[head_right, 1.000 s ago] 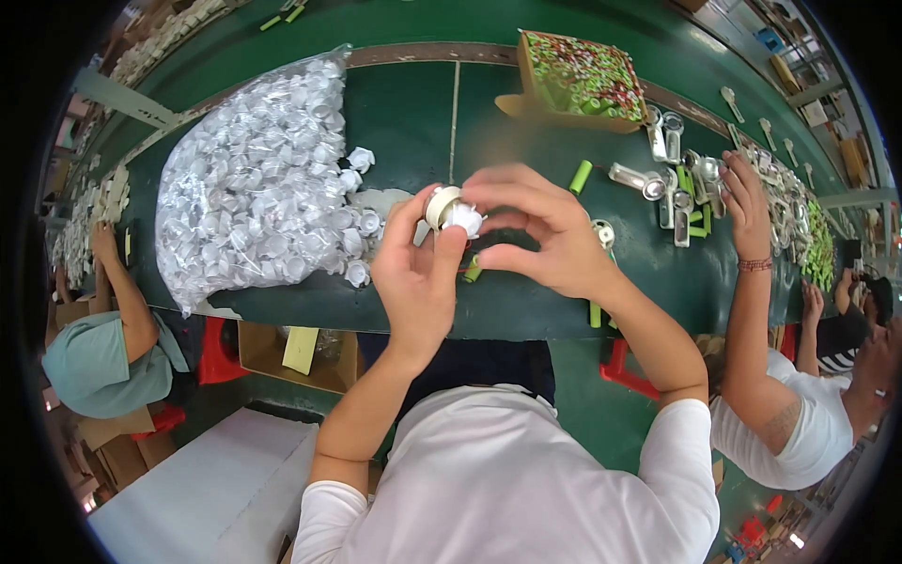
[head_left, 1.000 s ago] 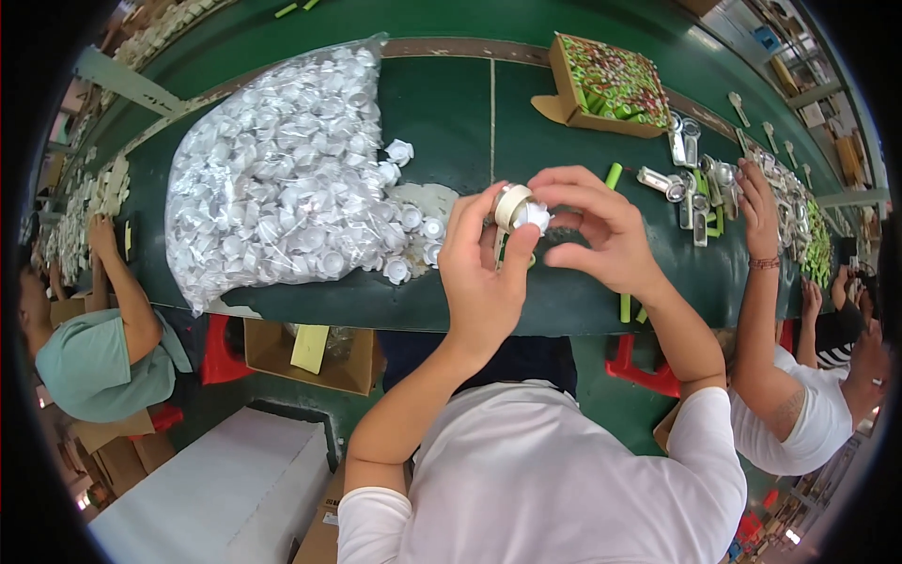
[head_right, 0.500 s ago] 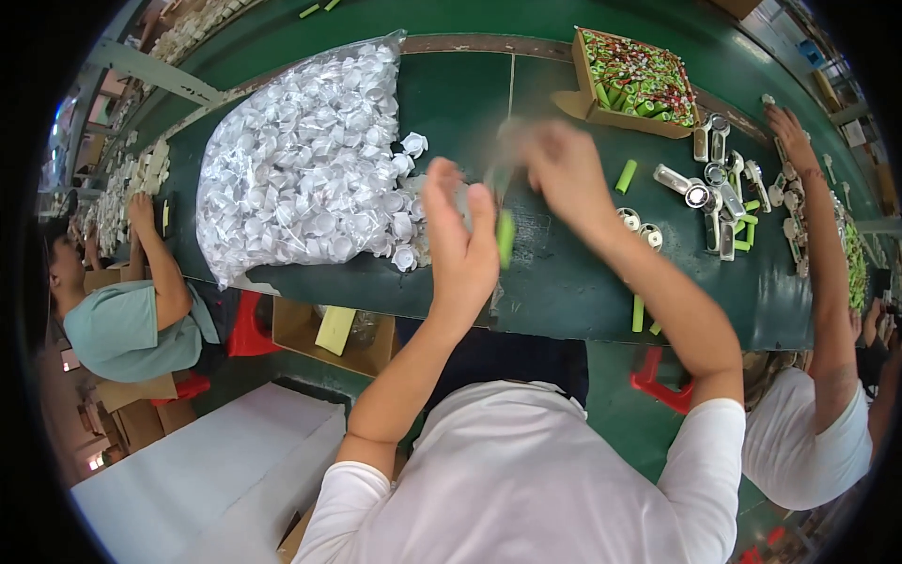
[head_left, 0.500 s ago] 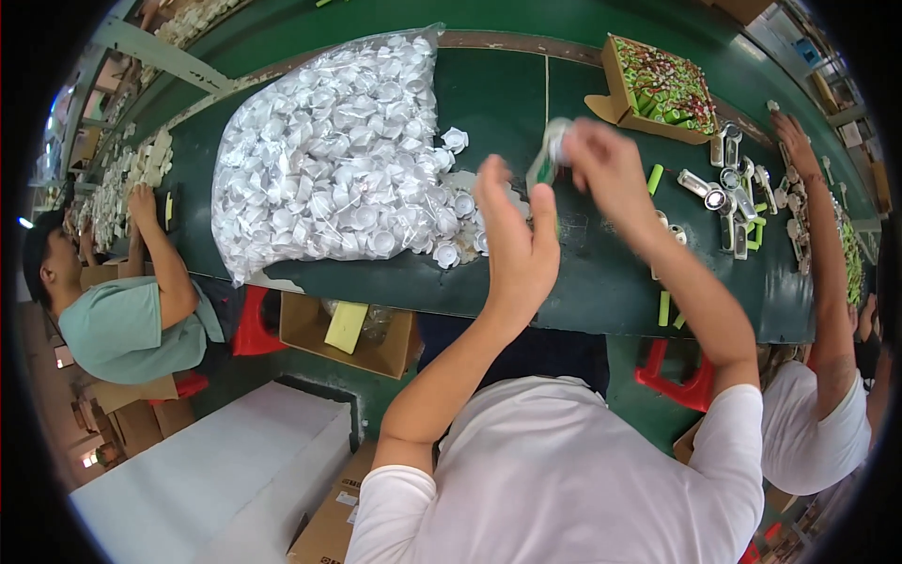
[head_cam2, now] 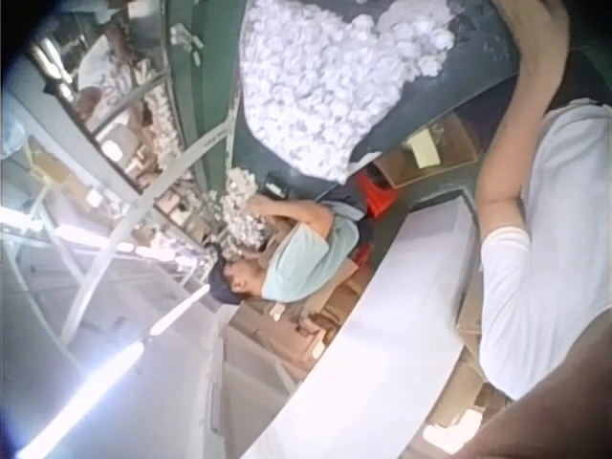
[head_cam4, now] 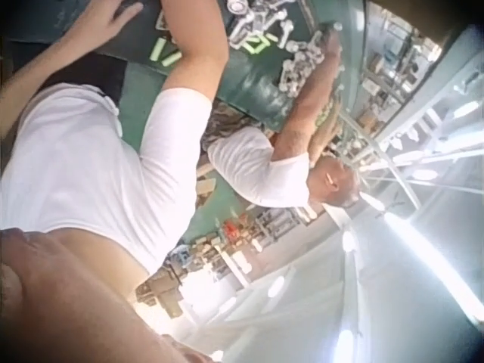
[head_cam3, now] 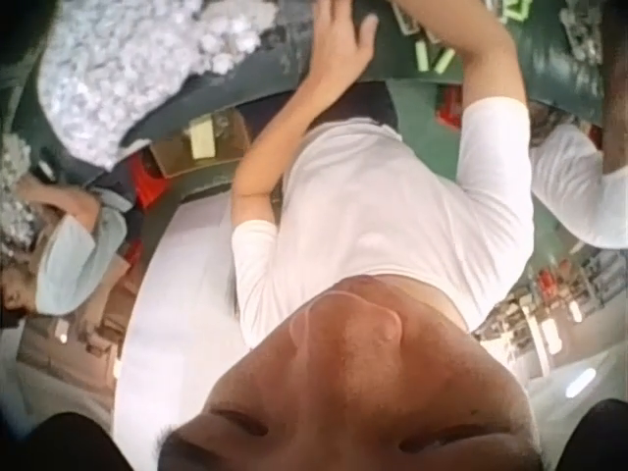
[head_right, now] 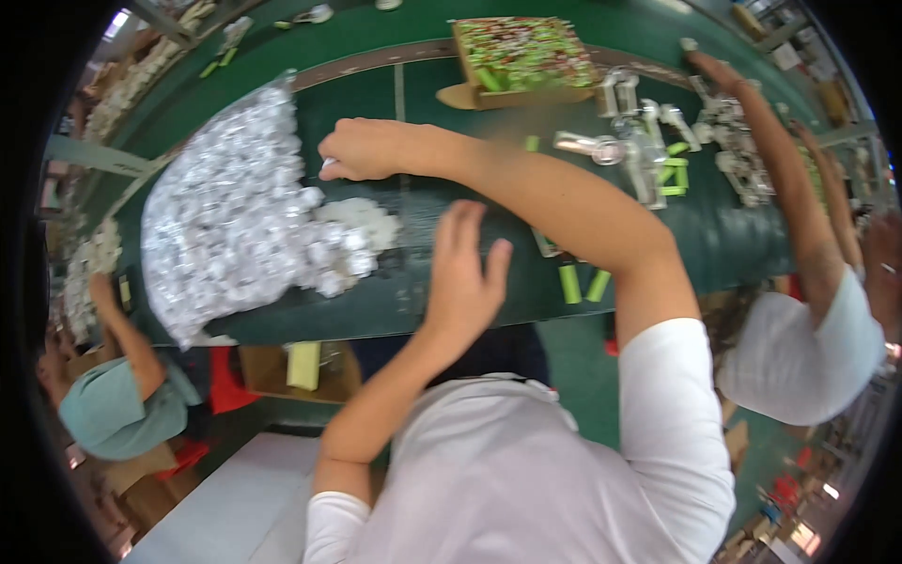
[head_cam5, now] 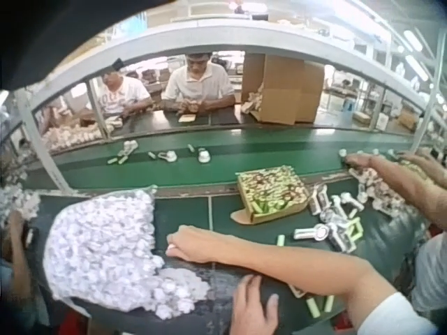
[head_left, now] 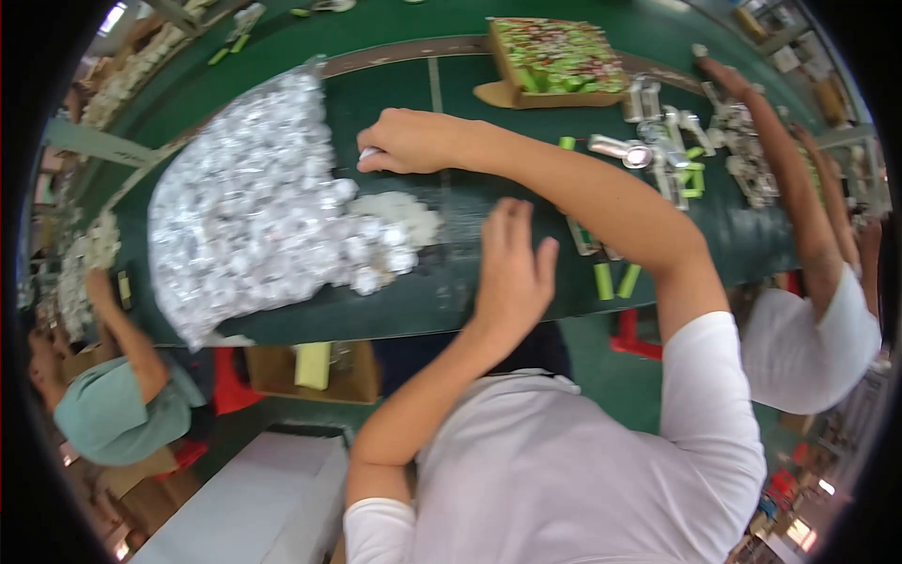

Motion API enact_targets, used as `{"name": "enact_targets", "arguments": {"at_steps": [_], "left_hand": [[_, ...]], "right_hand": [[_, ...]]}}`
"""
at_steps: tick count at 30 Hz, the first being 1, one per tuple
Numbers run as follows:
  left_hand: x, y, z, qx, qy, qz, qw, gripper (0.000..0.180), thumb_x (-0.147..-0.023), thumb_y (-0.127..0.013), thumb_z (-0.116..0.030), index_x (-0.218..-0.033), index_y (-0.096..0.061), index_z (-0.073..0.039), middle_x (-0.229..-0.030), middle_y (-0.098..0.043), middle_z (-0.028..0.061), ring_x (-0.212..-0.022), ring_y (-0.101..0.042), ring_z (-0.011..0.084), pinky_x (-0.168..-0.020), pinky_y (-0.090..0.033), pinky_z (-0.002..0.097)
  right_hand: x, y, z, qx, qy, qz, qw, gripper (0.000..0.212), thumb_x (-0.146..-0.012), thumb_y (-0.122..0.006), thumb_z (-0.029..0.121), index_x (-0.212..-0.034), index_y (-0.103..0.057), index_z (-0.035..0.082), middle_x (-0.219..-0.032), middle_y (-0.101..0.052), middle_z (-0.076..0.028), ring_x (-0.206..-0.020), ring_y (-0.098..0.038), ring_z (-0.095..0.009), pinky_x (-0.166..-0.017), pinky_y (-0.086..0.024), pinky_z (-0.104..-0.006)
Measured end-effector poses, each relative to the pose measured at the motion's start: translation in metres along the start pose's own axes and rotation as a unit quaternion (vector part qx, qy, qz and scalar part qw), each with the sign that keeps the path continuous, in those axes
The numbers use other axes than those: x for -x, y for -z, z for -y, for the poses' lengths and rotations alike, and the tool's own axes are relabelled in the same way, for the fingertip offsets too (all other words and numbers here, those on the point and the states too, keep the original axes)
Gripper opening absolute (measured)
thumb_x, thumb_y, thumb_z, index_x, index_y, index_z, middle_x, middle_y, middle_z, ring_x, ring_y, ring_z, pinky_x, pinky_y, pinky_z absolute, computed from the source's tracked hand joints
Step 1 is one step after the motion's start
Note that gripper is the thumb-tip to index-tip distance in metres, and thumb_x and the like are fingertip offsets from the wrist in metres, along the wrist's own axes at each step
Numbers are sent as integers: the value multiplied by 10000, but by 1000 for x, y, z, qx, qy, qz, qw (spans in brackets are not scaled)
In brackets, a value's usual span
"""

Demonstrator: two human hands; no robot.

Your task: The person assembles small portable fans by hand, inserting lithium batteries and circuit boards into plastic fan housings, then attaching plastic covers and fan blades.

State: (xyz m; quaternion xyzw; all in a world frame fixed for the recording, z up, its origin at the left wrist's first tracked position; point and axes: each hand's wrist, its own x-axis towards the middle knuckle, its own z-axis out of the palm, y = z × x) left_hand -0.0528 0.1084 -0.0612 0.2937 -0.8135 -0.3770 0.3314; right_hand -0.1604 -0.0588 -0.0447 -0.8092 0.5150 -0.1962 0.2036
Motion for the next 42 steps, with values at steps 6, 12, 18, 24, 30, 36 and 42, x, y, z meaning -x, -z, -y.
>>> {"name": "enact_targets", "arguments": {"at_steps": [6, 12, 18, 24, 30, 36, 42], "left_hand": [[-53, -28, 14, 20, -20, 116, 993, 600, -706, -678, 58, -1281, -509, 35, -1293, -480, 193, -1135, -450, 405, -957, -408, 479], [-55, -24, 22, 32, -119, 175, 977, 521, -619, -757, 43, -1115, -606, -12, -1207, -560, 119, -1182, -463, 356, -926, -416, 455], [-33, 25, 30, 348, 28, 208, 914, 419, -796, -749, 41, -1167, -560, 5, -1275, -597, 167, -1125, -646, 279, -995, -542, 379], [-15, 69, 35, 691, 191, -32, 696, 488, -980, -619, -112, -1408, -434, 31, -1257, -604, 174, -1112, -640, 248, -950, -547, 357], [-14, 81, 26, 649, 214, -100, 723, 380, -1048, -516, -188, -1364, -523, 22, -1198, -635, 83, -1034, -637, 150, -934, -515, 304], [-17, 89, 19, 521, 195, -142, 819, 291, -1047, -534, -190, -1220, -627, 25, -1048, -649, 23, -959, -577, 68, -833, -464, 242], [-22, 90, 20, 387, 148, -134, 900, 336, -838, -799, -69, -1115, -651, 52, -1068, -567, 48, -943, -595, 112, -862, -483, 251]], "right_hand": [[54, 46, 5, -132, -280, 113, 944, 396, -880, -739, 290, -1027, -576, -40, -707, -685, -108, -513, -623, -167, -513, -503, -343], [66, 44, 7, 54, -116, 71, 989, 312, -829, -769, 225, -1001, -693, -25, -833, -717, -159, -745, -706, -286, -687, -557, -399], [74, 42, 5, 63, -103, 32, 992, 294, -807, -778, 163, -1025, -709, -21, -868, -716, -165, -791, -702, -283, -734, -566, -375], [122, 53, 47, -365, -87, -189, 908, 299, -817, -782, 44, -1080, -655, -21, -882, -668, -33, -762, -637, -78, -655, -514, -215], [122, 39, 84, -194, -21, -211, 958, 287, -778, -812, 100, -1018, -679, 15, -816, -646, -59, -665, -633, -155, -552, -475, -273], [121, 34, 92, -118, -13, -233, 965, 294, -738, -827, 95, -982, -677, 26, -852, -642, -83, -683, -640, -202, -558, -506, -331], [123, 30, 88, -31, 53, -264, 963, 301, -763, -801, 31, -1049, -707, 27, -912, -660, -88, -697, -642, -208, -621, -547, -288]]}}
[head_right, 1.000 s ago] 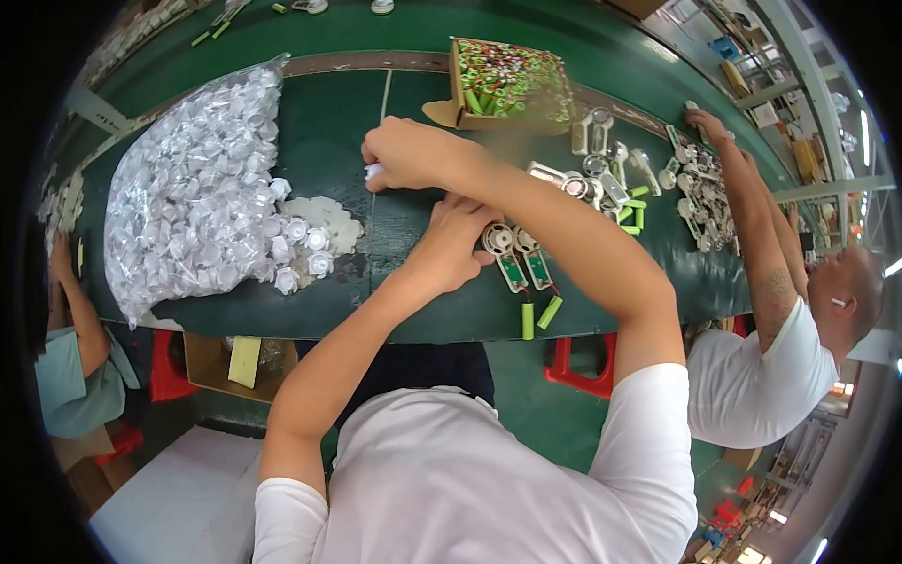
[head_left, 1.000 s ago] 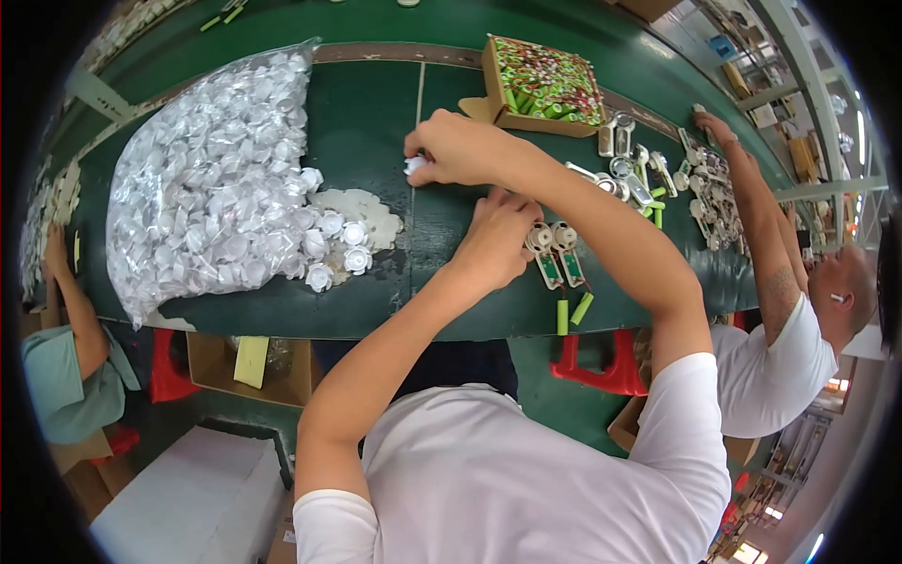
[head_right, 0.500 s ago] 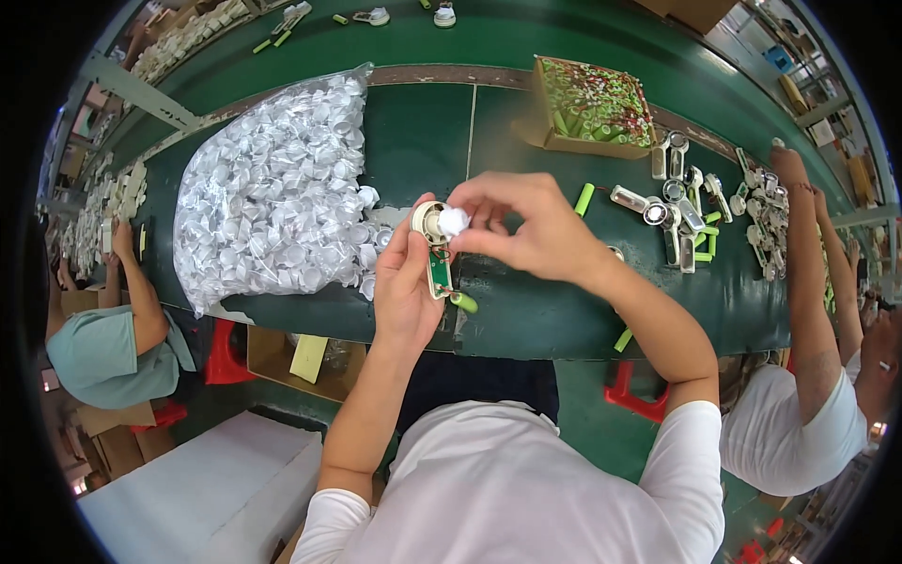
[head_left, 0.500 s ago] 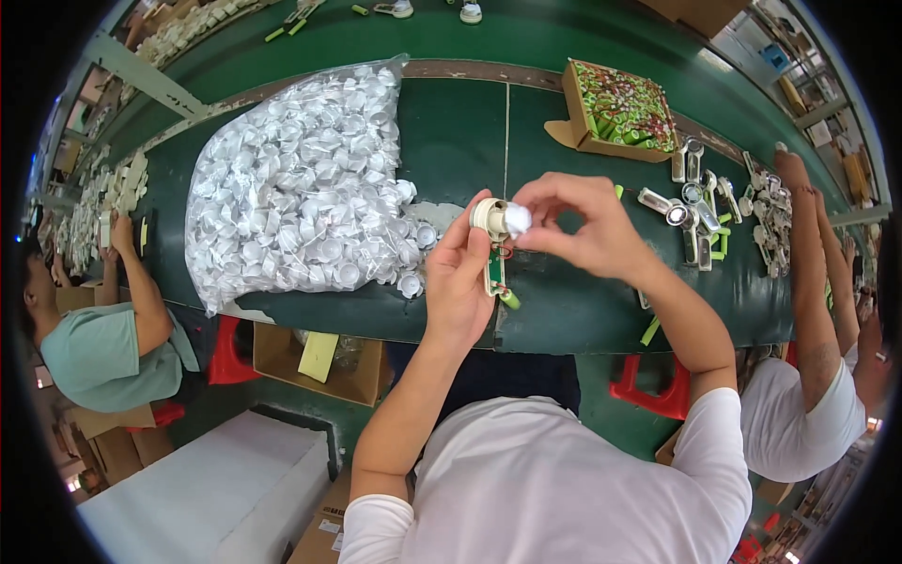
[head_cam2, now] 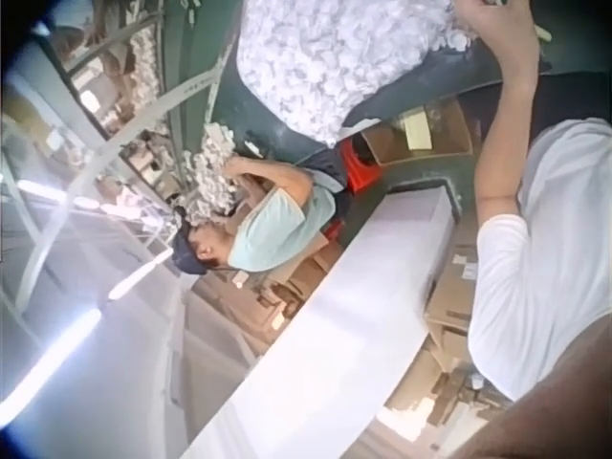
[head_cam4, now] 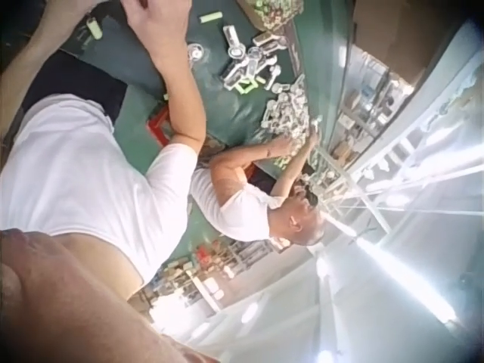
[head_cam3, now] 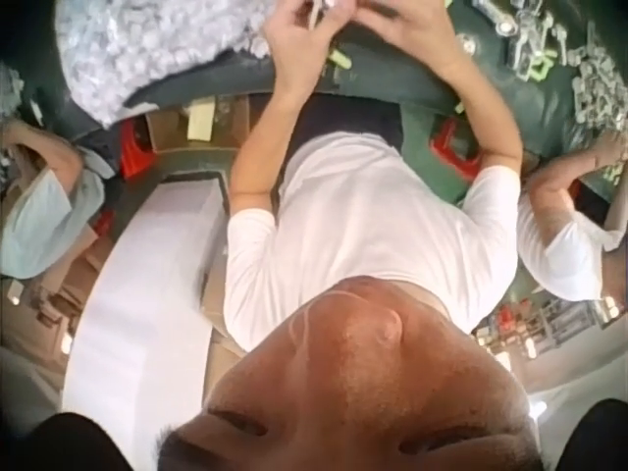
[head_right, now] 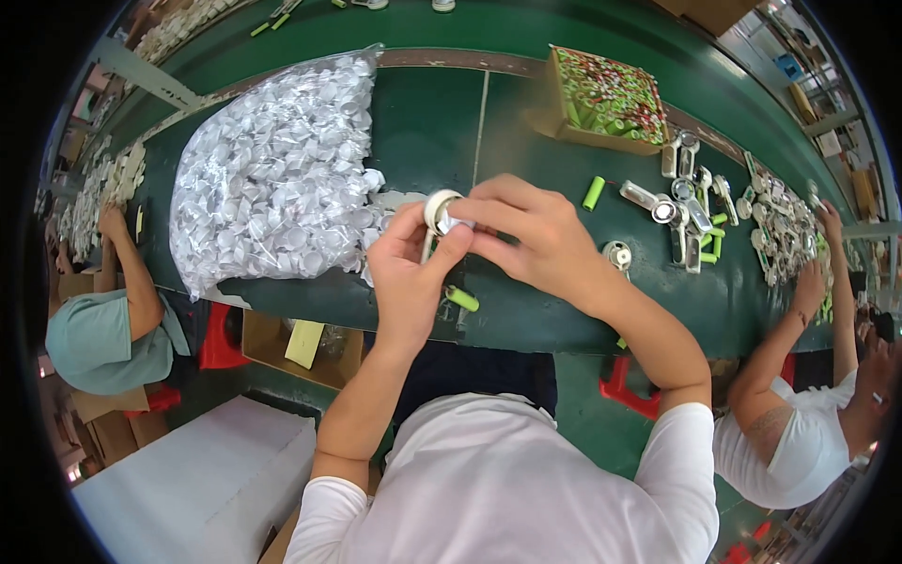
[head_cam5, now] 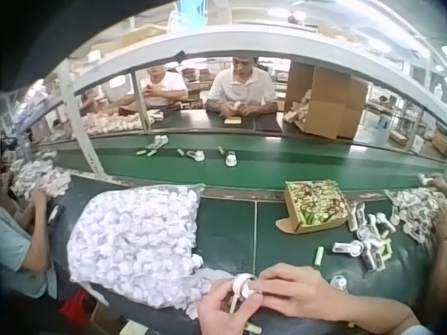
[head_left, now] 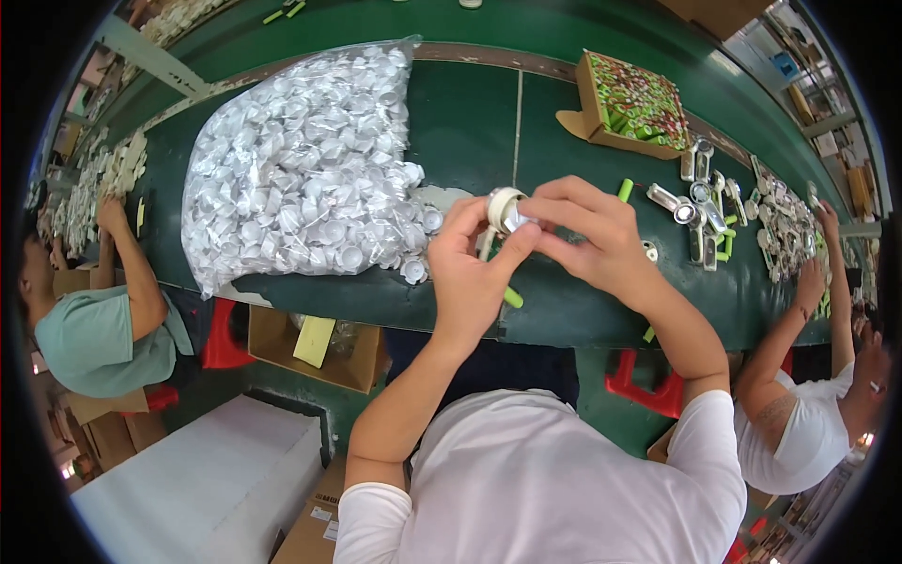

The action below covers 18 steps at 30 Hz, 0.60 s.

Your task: The person assembles small portable fans by hand, inserting lithium batteries and circuit boards into plastic fan housings, then attaching plastic covers and fan blades.

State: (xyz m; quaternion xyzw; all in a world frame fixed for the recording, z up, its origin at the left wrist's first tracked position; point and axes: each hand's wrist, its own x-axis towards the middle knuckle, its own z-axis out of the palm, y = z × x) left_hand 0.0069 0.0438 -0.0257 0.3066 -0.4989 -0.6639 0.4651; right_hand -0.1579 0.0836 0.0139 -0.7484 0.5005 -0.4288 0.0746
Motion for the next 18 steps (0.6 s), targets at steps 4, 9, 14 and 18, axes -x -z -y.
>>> {"name": "enact_targets", "arguments": {"at_steps": [4, 9, 14, 18], "left_hand": [[5, -6, -8, 81, 58, 24, 995, 334, -835, -795, -47, -1119, -651, 52, -1051, -613, 53, -964, -619, 128, -880, -488, 257], [9, -1, -6, 126, 77, 34, 988, 371, -791, -815, -2, -1123, -656, 40, -1096, -578, 50, -1041, -587, 139, -940, -474, 282], [18, -2, -2, 114, 39, 26, 992, 351, -795, -801, 5, -1115, -660, 34, -1123, -523, 49, -1080, -553, 142, -955, -460, 273], [9, 0, 33, -206, -111, -98, 967, 453, -876, -735, -115, -1259, -558, 51, -1245, -529, 154, -1127, -559, 277, -992, -434, 343]], "right_hand": [[12, 7, 4, -267, -188, -9, 945, 528, -812, -771, 4, -1310, -594, 19, -1156, -571, -102, -911, -616, -152, -754, -552, -279], [26, -11, -1, -427, -231, 25, 874, 507, -932, -668, 55, -1392, -480, -47, -1202, -518, -92, -1009, -586, -147, -874, -526, -299], [30, -21, 7, -430, -240, -41, 870, 322, -960, -640, 71, -1232, -576, -88, -1092, -581, -91, -1003, -610, -140, -898, -521, -291], [-5, -24, -28, -259, -405, -2, 877, 375, -960, -662, 214, -1219, -611, -53, -949, -697, -69, -913, -649, -93, -803, -525, -254]]}}
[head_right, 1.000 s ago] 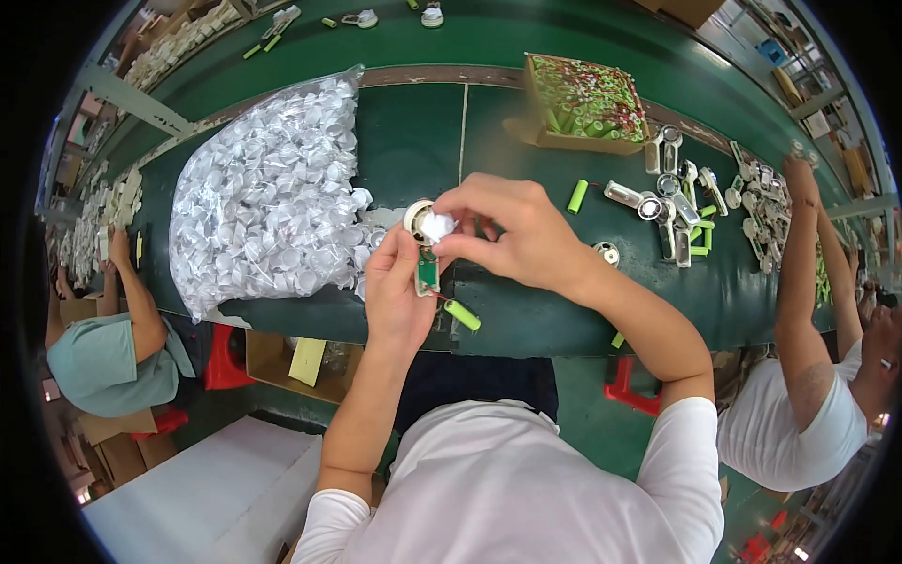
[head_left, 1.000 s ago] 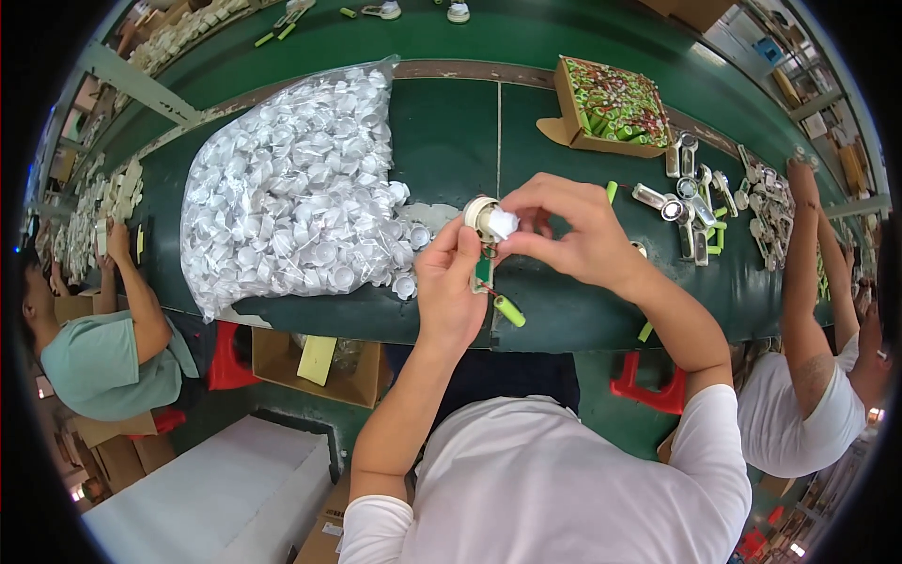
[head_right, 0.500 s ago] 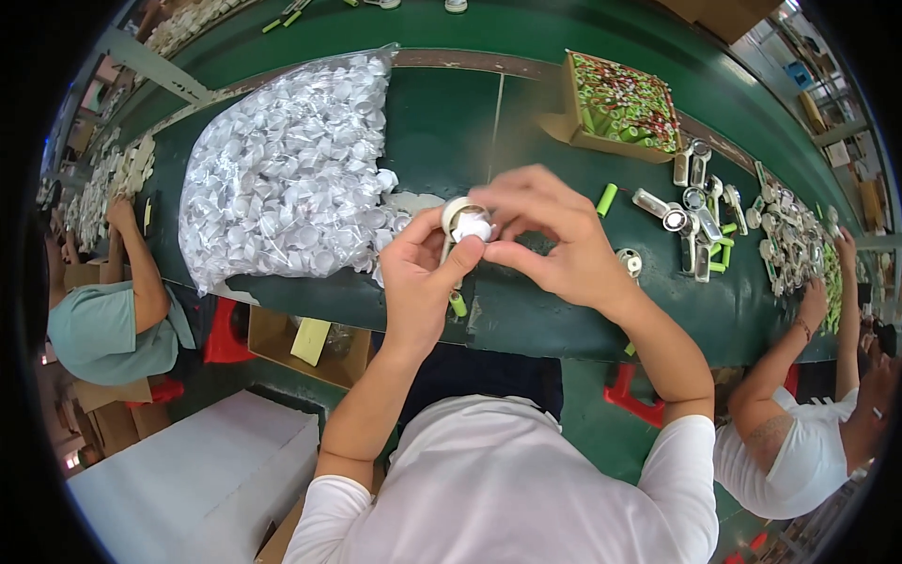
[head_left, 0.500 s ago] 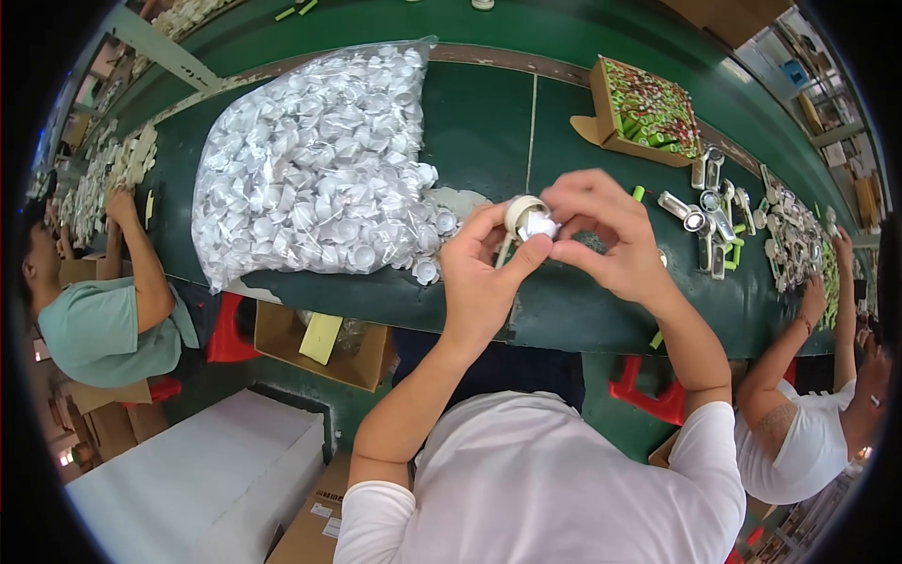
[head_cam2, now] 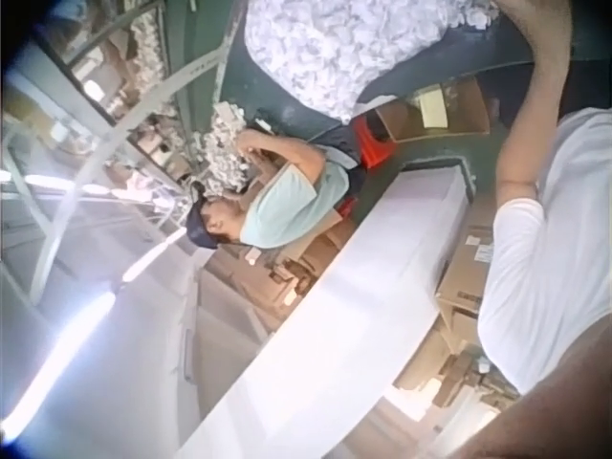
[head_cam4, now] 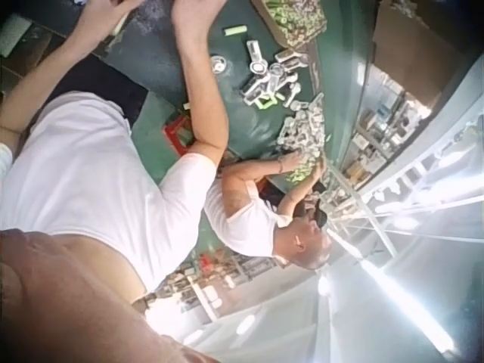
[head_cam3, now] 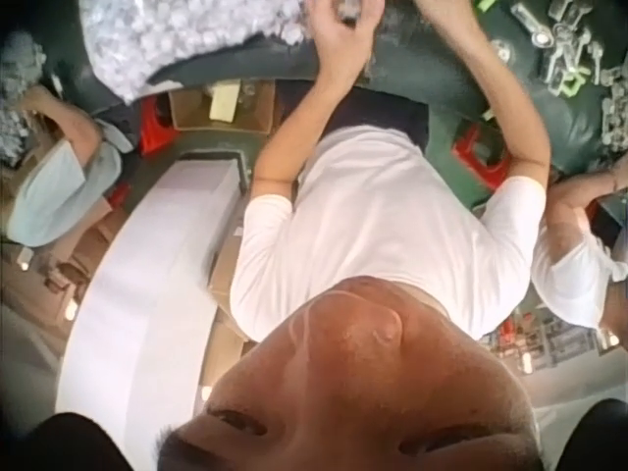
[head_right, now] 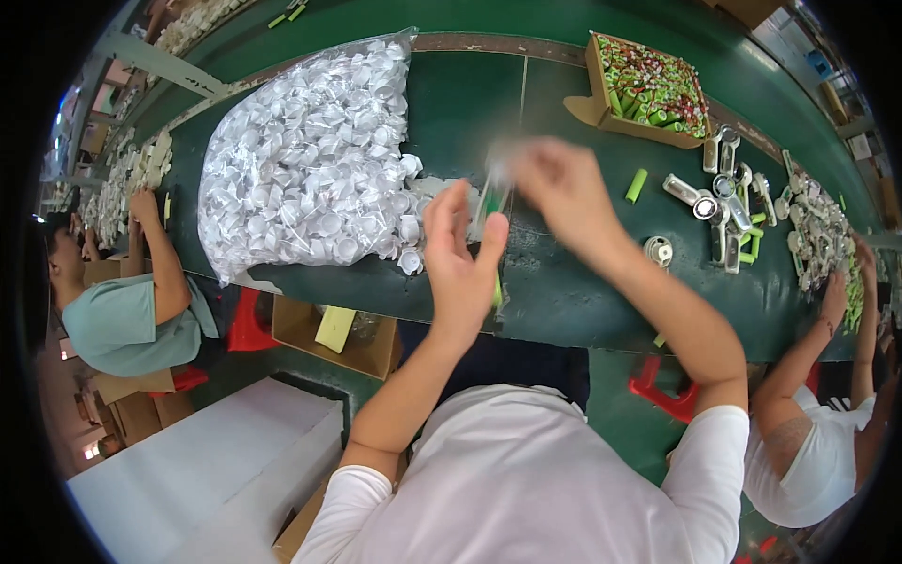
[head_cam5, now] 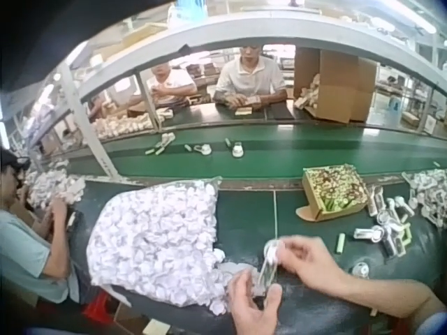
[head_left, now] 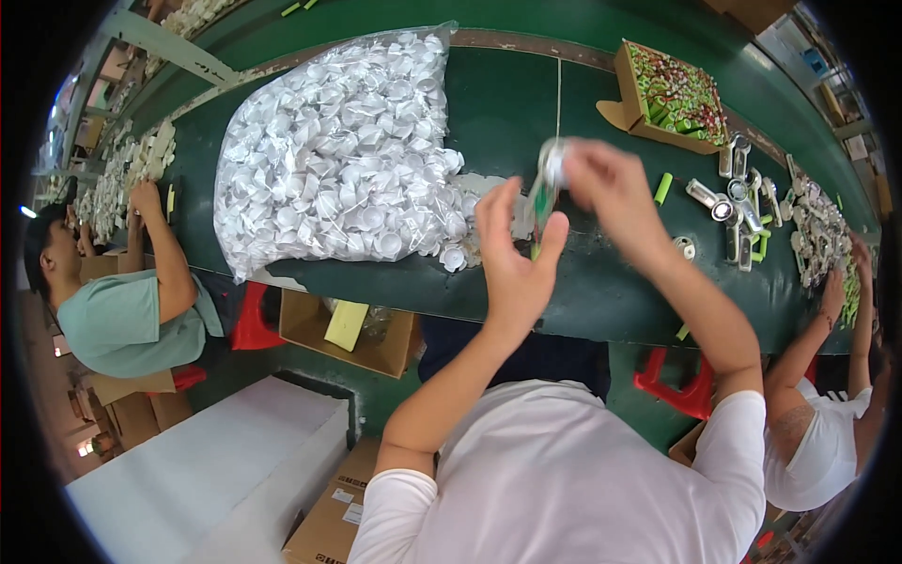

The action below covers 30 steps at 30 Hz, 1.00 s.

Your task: The person assembles small portable fans by hand, inserting lithium batteries and circuit boards into plastic fan housings, then attaching plastic covers and fan blades.

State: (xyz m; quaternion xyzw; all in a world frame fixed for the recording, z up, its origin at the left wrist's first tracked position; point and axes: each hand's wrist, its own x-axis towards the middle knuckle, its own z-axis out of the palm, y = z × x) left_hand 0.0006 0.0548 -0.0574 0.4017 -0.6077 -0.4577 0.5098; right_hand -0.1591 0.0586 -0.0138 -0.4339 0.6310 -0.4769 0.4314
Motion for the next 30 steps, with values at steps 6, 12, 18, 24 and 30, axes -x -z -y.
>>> {"name": "enact_targets", "arguments": {"at_steps": [6, 12, 18, 24, 30], "left_hand": [[58, 20, -18, -20, -148, 129, 980, 135, -811, -690, 79, -945, -684, 65, -911, -681, 157, -834, -659, 298, -757, -535, 345], [54, 51, -12, -187, -211, 87, 956, 180, -780, -708, 102, -952, -685, 54, -895, -657, 166, -793, -638, 315, -702, -531, 361], [52, 64, 0, -292, -89, 78, 949, 134, -832, -709, 34, -965, -698, 23, -939, -652, 170, -825, -624, 332, -738, -516, 389], [43, -20, -21, -123, -45, 233, 963, 169, -855, -693, 11, -1020, -668, 39, -918, -663, 134, -691, -585, 196, -622, -469, 281], [32, -129, -28, -216, -147, 386, 885, 476, -772, -777, -82, -1201, -584, -10, -1166, -576, 159, -1103, -520, 349, -930, -438, 419]], "right_hand": [[-77, 2, -14, 160, 202, 1, 966, 356, -908, -696, 147, -1225, -608, 10, -1029, -640, -67, -876, -621, -103, -763, -493, -242], [-26, -28, -10, 261, 303, 275, 874, 352, -810, -762, 134, -1126, -629, 54, -1014, -566, -80, -830, -636, -284, -727, -511, -412], [-11, -37, -33, 404, 300, 263, 823, 235, -832, -702, 167, -992, -604, 24, -986, -580, -152, -957, -643, -338, -814, -545, -435], [49, 61, -19, 332, 288, -12, 898, 266, -854, -720, 140, -1056, -628, -7, -983, -626, -150, -865, -667, -291, -757, -560, -363], [138, 153, -40, 166, 86, -191, 964, 330, -846, -716, -42, -1167, -638, -46, -1037, -636, -84, -967, -638, -137, -807, -533, -259]]}}
